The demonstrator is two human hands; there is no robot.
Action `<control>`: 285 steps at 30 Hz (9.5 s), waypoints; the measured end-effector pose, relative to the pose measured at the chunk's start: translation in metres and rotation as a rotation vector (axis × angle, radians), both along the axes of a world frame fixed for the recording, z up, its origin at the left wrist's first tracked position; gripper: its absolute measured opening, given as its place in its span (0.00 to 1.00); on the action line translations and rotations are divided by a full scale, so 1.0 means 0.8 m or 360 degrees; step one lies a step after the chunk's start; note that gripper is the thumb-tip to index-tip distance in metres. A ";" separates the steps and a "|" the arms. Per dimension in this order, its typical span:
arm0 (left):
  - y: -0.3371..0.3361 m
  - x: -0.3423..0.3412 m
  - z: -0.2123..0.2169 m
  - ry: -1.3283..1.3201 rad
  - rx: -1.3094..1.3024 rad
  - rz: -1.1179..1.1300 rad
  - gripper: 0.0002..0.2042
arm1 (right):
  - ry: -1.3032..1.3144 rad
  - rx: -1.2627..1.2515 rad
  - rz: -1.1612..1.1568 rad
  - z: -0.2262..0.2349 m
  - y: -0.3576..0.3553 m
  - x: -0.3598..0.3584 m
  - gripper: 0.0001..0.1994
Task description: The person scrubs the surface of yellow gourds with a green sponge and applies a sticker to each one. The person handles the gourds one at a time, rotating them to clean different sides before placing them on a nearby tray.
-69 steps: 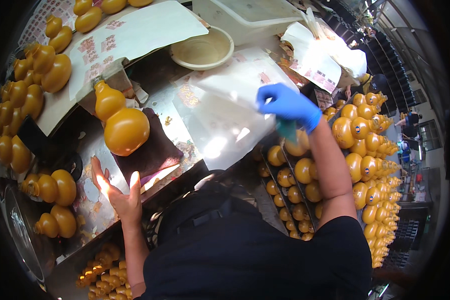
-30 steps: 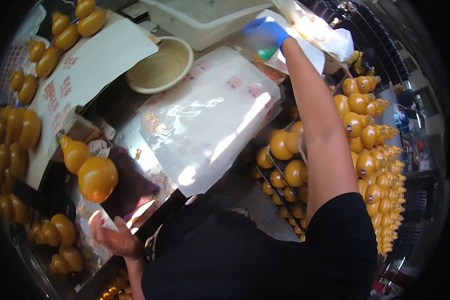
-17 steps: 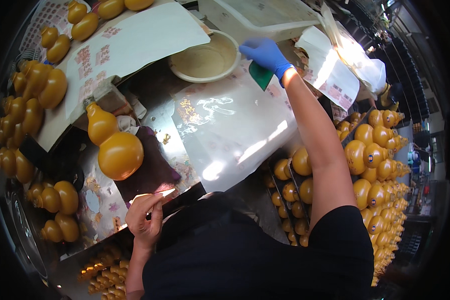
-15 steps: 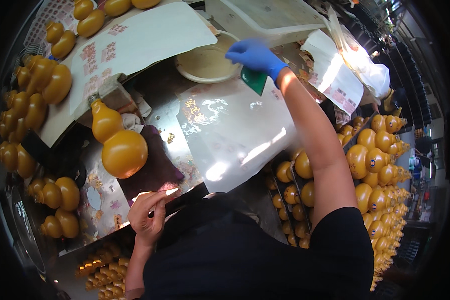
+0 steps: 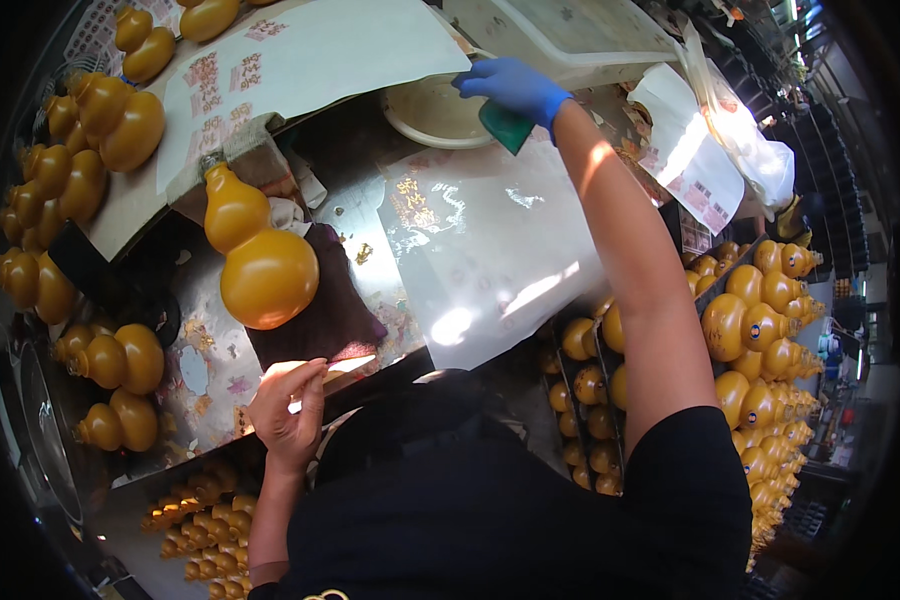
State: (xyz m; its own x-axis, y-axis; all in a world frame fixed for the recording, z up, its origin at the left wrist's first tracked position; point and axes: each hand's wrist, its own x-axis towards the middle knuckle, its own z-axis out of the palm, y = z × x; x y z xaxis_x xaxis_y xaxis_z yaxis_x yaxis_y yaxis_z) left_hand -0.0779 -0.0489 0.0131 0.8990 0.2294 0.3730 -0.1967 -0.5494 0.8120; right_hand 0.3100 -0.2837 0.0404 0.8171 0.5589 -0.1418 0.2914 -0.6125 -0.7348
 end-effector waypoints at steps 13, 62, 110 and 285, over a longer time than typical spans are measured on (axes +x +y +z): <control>0.040 -0.028 -0.015 0.0081 -0.0019 0.0239 0.06 | -0.0639 -0.0932 -0.0549 0.015 -0.031 0.020 0.23; 0.064 -0.028 -0.011 0.0248 0.0056 0.0462 0.11 | 0.0014 0.0116 -0.1438 -0.004 -0.165 0.285 0.12; 0.064 -0.040 -0.007 0.0017 -0.0023 0.0316 0.04 | -0.0356 -0.0600 -0.0567 -0.031 -0.088 0.003 0.23; 0.016 0.008 0.058 0.0504 -0.1355 -0.0242 0.19 | 0.1327 0.1080 0.0126 0.037 0.105 -0.331 0.10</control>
State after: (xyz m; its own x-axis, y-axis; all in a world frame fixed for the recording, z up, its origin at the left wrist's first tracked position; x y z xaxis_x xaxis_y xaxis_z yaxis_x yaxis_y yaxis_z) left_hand -0.0712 -0.0361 0.0596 0.9734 0.1845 -0.1361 0.0824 0.2723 0.9587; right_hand 0.0454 -0.1995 0.0703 0.5643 0.7774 -0.2779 -0.4376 -0.0038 -0.8992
